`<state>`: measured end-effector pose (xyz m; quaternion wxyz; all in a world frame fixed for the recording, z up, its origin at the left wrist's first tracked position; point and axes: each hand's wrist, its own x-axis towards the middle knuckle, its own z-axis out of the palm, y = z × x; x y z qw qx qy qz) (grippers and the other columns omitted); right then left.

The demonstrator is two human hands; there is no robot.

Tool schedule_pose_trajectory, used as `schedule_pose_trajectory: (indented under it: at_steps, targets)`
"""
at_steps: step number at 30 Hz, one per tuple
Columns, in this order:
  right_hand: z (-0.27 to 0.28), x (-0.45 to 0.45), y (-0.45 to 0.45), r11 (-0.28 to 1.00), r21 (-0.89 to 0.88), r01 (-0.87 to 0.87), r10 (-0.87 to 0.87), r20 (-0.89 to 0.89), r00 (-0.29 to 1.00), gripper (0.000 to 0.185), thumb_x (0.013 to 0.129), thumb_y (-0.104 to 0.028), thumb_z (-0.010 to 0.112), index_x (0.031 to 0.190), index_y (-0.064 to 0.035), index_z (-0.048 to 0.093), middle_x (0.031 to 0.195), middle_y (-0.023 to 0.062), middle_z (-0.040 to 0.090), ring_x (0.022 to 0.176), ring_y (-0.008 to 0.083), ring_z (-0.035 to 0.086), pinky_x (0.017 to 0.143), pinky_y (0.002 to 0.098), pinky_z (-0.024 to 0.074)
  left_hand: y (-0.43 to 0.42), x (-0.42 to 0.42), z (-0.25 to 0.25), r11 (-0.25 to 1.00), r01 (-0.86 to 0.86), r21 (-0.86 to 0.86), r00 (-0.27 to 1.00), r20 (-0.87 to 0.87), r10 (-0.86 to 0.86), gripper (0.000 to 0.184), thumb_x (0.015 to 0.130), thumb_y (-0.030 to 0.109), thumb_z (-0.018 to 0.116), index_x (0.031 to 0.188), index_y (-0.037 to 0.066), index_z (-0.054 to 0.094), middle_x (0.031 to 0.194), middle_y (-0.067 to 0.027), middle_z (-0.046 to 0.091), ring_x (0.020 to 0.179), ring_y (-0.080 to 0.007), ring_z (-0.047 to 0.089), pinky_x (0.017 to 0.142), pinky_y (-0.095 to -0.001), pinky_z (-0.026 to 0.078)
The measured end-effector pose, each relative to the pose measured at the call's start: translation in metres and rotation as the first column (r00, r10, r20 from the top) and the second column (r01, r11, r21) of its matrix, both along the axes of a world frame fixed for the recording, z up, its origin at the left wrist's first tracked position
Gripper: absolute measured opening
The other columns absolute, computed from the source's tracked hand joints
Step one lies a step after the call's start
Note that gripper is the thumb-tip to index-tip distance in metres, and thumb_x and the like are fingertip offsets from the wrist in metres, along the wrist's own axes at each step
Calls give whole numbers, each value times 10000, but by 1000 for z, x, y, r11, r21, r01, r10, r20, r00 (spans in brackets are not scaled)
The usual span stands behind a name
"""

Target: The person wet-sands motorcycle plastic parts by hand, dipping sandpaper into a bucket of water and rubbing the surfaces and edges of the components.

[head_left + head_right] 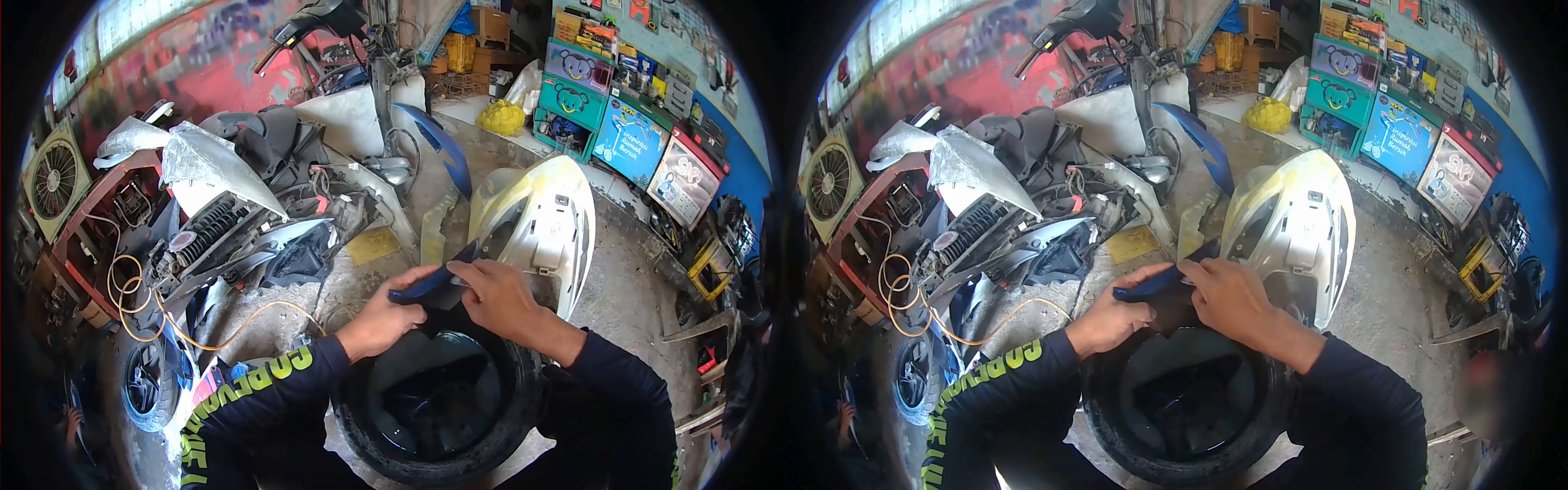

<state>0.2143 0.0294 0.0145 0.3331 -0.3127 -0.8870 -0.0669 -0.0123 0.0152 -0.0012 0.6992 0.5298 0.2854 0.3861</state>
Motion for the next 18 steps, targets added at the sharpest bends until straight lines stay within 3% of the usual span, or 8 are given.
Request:
schedule_pose_trajectory:
  at_steps: [2,4,7,13,18]
  targets:
    - [0,0,-9,998,-45,42,-41,18,999,511,768,-58,637,1269,7,557,846,149,681,745,346,673,667,435,543,2,-2,0,1000,-12,-16,998,57,13,738,762,-119,487,1480,16,382,1290,-103,576,1059,-151,625,857,-282,528]
    - [-2,-2,-17,936,-338,101,-68,109,992,744,754,-80,644,1450,5,395,784,133,694,663,351,673,608,450,538,1,-3,6,998,-23,-58,983,182,33,728,741,-111,503,1453,18,421,1245,-77,578,1072,-135,598,892,-262,499]
    - [-5,-8,-23,927,-372,56,-20,98,995,862,751,-91,649,1520,0,272,752,123,699,639,339,677,594,448,539,0,-4,8,995,11,-95,972,233,12,731,745,-147,483,1457,3,411,1272,-87,578,1130,-153,595,950,-297,502]
    - [-9,-17,-25,939,-314,-139,157,32,987,887,747,-90,649,1532,-8,243,796,126,701,679,327,686,606,436,543,1,-6,3,997,27,-79,979,201,-11,747,751,-161,483,1473,9,397,1325,-113,563,1176,-184,590,987,-318,495]
    - [-3,-27,-34,936,-317,-154,183,63,981,886,742,-84,645,1537,-32,257,830,123,698,708,320,687,610,427,538,5,-2,-4,996,53,-66,971,236,-36,741,763,-143,493,1480,9,388,1380,-138,541,1204,-198,582,1004,-327,487]
